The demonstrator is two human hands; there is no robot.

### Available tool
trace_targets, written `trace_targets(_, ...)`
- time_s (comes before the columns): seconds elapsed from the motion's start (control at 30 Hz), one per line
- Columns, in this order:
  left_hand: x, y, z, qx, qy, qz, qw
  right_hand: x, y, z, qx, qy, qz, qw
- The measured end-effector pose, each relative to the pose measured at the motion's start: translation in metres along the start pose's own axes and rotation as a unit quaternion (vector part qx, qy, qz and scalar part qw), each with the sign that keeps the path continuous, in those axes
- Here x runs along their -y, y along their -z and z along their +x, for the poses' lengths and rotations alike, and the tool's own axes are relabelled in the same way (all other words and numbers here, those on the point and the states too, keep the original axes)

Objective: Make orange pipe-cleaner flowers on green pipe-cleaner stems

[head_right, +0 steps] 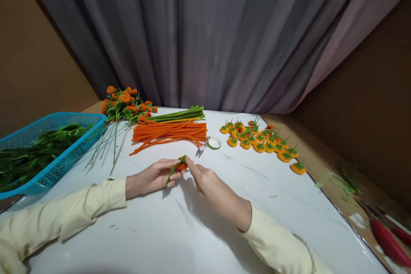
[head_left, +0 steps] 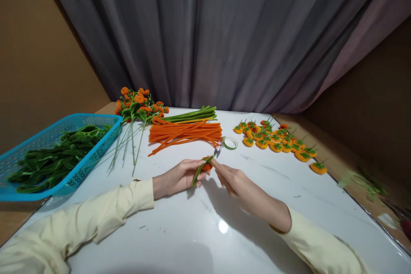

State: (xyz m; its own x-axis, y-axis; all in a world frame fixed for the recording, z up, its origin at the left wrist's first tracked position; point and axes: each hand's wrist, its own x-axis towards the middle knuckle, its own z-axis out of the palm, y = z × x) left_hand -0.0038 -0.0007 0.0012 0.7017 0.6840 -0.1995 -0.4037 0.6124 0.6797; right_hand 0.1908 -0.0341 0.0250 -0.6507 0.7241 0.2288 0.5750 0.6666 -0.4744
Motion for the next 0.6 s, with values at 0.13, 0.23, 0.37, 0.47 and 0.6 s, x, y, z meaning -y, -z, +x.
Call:
trace_targets(0.13, 0.004, -0.005, 0.001, -0.022, -0.040, 0.029, 0.999, 0.002, 0.000, 0.001, -0.001, -0.027, 0.020, 0.999)
trace_targets(0.23, 0.007, -0.007, 0.000, -0.023, -0.069, 0.072, 0.995, 0.003, 0.002, 0.002, -0.004, -0.048, 0.059, 0.997)
trace_targets(0.37, 0.007, -0.010, -0.001, -0.032, -0.088, 0.112, 0.989, 0.004, 0.003, 0.004, -0.003, -0.077, 0.097, 0.992)
trace_targets(0.47, 0.006, -0.011, -0.001, -0.038, -0.083, 0.124, 0.988, 0.008, 0.004, 0.007, 0.014, -0.106, 0.137, 0.985)
trace_targets(0.6, 0.003, -0.007, 0.003, -0.066, -0.094, 0.102, 0.988, 0.011, 0.012, 0.007, 0.040, -0.176, 0.199, 0.963)
